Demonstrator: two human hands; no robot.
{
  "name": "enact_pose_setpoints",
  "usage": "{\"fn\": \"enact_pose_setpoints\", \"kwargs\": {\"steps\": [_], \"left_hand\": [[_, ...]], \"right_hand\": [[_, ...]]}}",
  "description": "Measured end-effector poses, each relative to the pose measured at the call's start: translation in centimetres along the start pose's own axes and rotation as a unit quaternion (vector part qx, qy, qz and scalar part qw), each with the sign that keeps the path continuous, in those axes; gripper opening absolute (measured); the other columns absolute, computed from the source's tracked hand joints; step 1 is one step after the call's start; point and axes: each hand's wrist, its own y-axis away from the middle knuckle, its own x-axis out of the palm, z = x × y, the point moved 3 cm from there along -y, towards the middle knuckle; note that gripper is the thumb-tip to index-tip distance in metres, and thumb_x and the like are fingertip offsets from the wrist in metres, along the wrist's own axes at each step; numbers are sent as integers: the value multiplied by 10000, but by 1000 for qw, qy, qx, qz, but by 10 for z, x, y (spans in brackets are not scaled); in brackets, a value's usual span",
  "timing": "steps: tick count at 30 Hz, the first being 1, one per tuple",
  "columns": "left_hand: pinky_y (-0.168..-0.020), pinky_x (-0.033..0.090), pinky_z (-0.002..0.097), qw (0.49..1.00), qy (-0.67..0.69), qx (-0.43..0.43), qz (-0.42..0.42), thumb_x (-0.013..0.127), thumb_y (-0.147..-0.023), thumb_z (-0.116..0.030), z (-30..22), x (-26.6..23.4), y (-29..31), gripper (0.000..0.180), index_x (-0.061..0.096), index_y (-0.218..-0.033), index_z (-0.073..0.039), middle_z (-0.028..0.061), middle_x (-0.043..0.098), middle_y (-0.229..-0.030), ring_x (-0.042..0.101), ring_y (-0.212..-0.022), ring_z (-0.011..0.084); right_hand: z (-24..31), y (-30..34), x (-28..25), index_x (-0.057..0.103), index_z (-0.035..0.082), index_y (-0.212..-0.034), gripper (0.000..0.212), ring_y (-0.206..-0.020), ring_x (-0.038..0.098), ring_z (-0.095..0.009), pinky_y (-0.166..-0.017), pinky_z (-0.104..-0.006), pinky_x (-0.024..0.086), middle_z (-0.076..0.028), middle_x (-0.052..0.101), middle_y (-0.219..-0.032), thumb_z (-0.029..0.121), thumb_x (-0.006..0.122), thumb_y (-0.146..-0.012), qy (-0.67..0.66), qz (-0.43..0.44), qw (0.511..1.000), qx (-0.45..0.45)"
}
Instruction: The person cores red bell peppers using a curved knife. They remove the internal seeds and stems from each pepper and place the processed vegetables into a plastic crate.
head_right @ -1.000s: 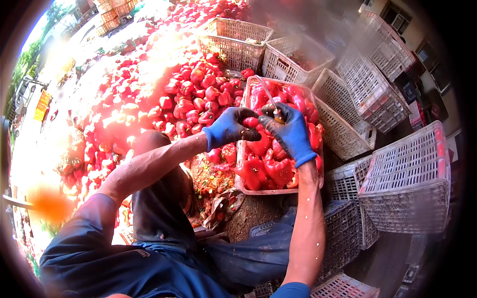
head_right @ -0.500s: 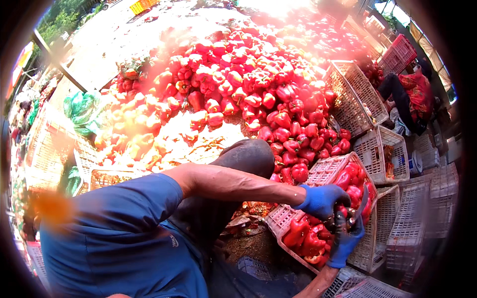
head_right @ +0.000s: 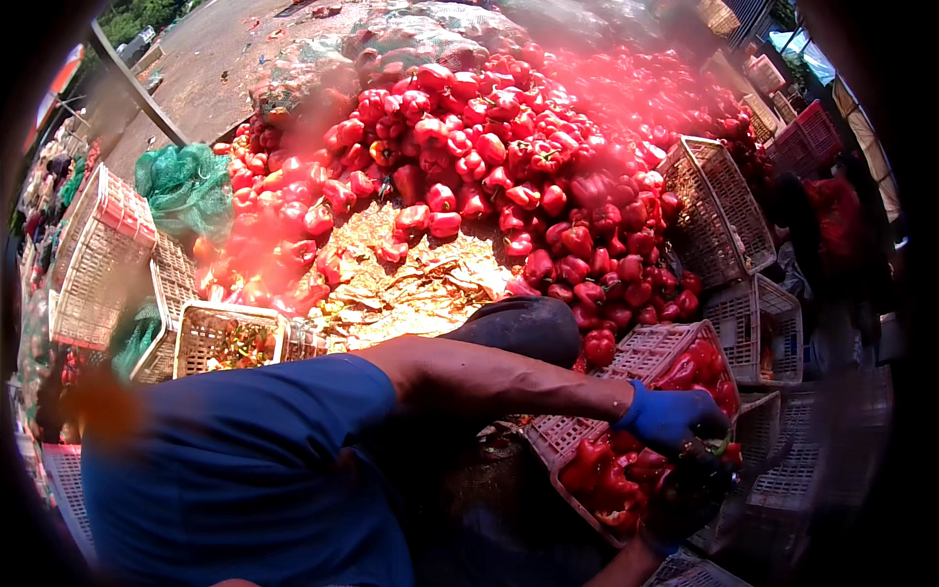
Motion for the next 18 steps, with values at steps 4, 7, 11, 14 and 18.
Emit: {"fn": "enact_pose_setpoints", "kwargs": {"steps": [4, 7, 11, 14, 18], "left_hand": [[-703, 526, 373, 995, -49, -3, 81, 769, -893, -313, -21, -5, -4, 357, 696, -986, 24, 147, 709, -837, 665, -778, 190], [-673, 520, 368, 993, -5, -11, 114, 754, -918, -291, -17, -9, -6, 335, 675, -973, 31, 117, 694, -824, 645, -757, 162], [-678, 532, 367, 982, 61, -71, 167, 740, -938, -285, -19, -17, -11, 331, 664, -971, 35, 107, 681, -830, 639, -774, 139], [-756, 578, 430, 920, -329, 14, 212, 681, -911, -249, -62, -26, -8, 273, 712, -1065, -26, 157, 742, -957, 720, -858, 318], [-727, 570, 512, 775, -596, -44, 205, 651, -864, -248, -91, -125, 53, 252, 747, -1006, -62, 184, 748, -964, 716, -892, 417]], "right_hand": [[-4, -1, 0, 483, -59, -1452, 455, -1218, 623, -310, -1083, -438, 486, -222, 612, -1362, 215, 472, -1089, -84, 15, 993, 76], [-8, -3, 3, 466, -53, -1473, 436, -1231, 615, -288, -1079, -422, 496, -218, 594, -1398, 152, 440, -1088, -231, 14, 957, 173], [-27, 12, 18, 452, -44, -1492, 434, -1241, 607, -269, -1069, -407, 507, -208, 581, -1429, 102, 424, -1084, -445, 22, 863, 239], [-77, 54, 23, 461, -26, -1493, 450, -1241, 608, -293, -1065, -416, 500, -191, 591, -1419, 152, 458, -1080, -579, 44, 788, 203], [-19, -30, -2, 469, 21, -1507, 463, -1245, 607, -336, -1061, -432, 494, -181, 580, -1444, 205, 464, -1083, -26, 53, 986, -155]]}}
